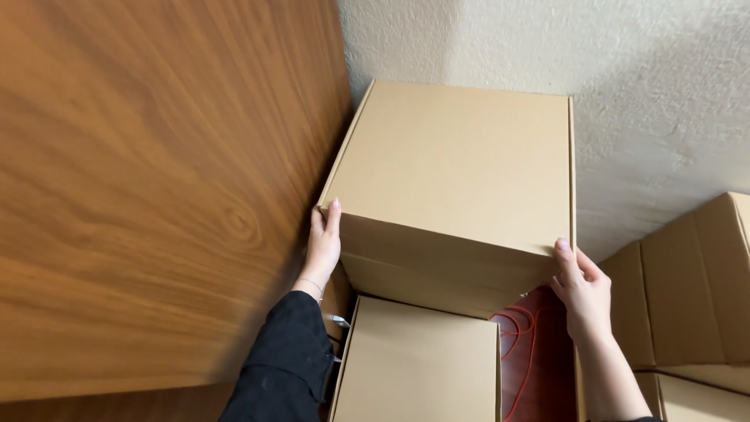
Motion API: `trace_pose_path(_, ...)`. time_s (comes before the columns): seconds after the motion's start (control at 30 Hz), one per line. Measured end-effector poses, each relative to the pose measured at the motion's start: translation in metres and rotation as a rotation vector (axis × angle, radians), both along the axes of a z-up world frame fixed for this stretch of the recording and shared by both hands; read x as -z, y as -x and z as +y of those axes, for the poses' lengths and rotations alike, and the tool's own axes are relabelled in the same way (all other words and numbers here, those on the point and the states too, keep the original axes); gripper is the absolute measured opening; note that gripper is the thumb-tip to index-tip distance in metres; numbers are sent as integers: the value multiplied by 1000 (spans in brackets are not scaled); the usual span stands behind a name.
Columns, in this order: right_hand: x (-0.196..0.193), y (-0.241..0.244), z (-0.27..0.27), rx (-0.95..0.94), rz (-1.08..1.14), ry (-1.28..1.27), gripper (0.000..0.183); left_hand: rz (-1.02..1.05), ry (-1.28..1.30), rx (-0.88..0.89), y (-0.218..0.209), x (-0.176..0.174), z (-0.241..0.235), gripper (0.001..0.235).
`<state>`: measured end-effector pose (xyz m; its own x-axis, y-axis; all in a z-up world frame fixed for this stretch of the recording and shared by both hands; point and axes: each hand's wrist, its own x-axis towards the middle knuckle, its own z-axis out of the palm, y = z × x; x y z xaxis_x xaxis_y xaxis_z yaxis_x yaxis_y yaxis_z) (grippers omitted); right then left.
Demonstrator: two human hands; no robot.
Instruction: The person unpacks two garments from cardboard boxes, removes them from plastic packaging, and hangs them on a clothing rack. The first garment is a pink top, and the second is a white top. Both are placed on hangers and hung on the rack.
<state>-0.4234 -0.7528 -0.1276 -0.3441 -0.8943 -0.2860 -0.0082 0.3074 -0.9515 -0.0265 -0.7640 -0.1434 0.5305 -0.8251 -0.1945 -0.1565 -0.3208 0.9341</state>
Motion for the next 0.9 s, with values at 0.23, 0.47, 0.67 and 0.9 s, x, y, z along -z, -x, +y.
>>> trace_pose_path(0.23, 49, 11, 12, -87, -97, 87, 60, 74, 188, -16, 14, 58, 23, 83)
trace_pose_path(0.47, 194, 13, 99, 67, -210, -378, 77, 192, -126, -74, 48, 303, 176, 57)
trace_pose_path(0.67, 286, 27, 183, -62, 146, -767, 82, -64, -792, -189, 42, 442, 302, 78)
trace_pose_path(0.9, 351, 26, 223, -135, 7, -924, 112, -431, -827, -150, 52, 455, 328, 64)
